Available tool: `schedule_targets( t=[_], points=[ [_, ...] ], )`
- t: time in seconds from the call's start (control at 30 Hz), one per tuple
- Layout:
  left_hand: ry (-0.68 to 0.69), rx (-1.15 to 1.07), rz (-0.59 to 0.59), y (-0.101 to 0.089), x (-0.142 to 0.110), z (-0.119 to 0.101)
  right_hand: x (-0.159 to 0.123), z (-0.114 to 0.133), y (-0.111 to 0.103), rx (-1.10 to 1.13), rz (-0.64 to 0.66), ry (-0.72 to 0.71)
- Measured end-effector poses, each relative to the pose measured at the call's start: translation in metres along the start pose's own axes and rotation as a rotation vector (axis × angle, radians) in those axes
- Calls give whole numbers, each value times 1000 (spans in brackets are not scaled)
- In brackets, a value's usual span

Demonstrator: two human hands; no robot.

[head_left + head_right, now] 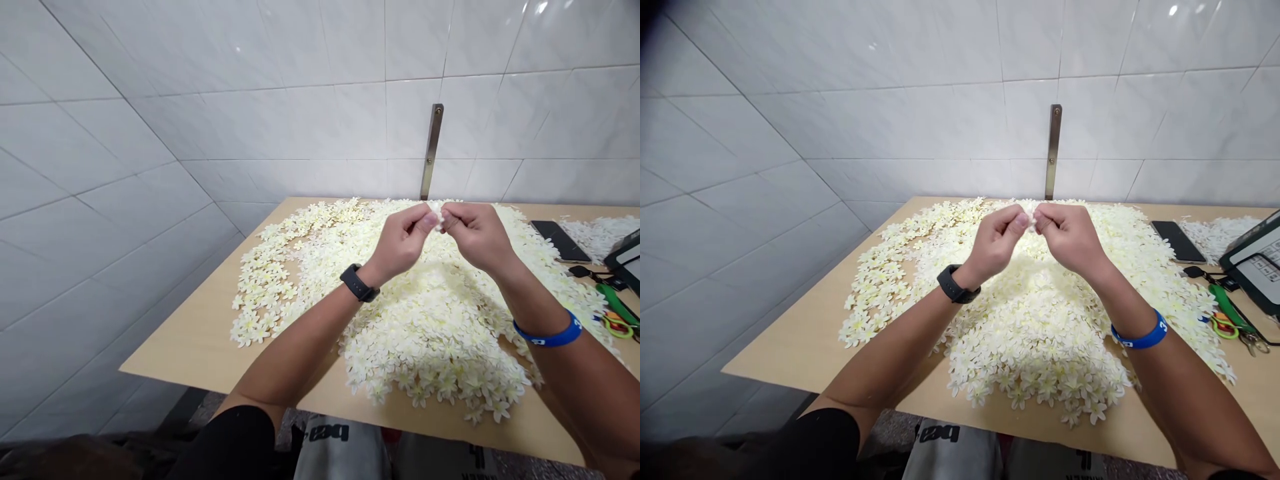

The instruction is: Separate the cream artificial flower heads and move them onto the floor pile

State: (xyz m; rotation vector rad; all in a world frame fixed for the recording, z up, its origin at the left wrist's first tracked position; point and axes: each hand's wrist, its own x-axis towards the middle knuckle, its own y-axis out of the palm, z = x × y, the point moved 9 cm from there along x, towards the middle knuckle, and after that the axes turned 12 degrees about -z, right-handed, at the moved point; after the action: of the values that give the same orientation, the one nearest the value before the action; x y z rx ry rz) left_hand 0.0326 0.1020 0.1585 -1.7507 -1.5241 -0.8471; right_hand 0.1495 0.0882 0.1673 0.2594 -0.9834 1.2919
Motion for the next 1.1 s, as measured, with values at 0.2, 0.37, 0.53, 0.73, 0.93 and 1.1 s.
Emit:
schedule_targets(
  t=[0.2, 0.37, 0.53, 0.73, 0.93, 1.1],
  points=[
    [-46, 5, 39, 2, -2, 16, -2, -15, 5, 29, -9, 72],
    [-137, 66, -29, -3, -5, 45, -7, -30, 25, 63, 117, 108],
    [-241, 97, 26, -3, -19, 94, -17, -91, 42, 143, 0, 335],
    [-413, 133, -101, -9, -52, 146, -47, -159, 85, 518, 69, 624],
    [-432, 202, -79, -3, -64, 154, -56, -177, 88, 549, 87, 686],
    [-423, 215, -161, -10, -62, 153, -57, -184, 82, 508, -4, 693]
  ],
)
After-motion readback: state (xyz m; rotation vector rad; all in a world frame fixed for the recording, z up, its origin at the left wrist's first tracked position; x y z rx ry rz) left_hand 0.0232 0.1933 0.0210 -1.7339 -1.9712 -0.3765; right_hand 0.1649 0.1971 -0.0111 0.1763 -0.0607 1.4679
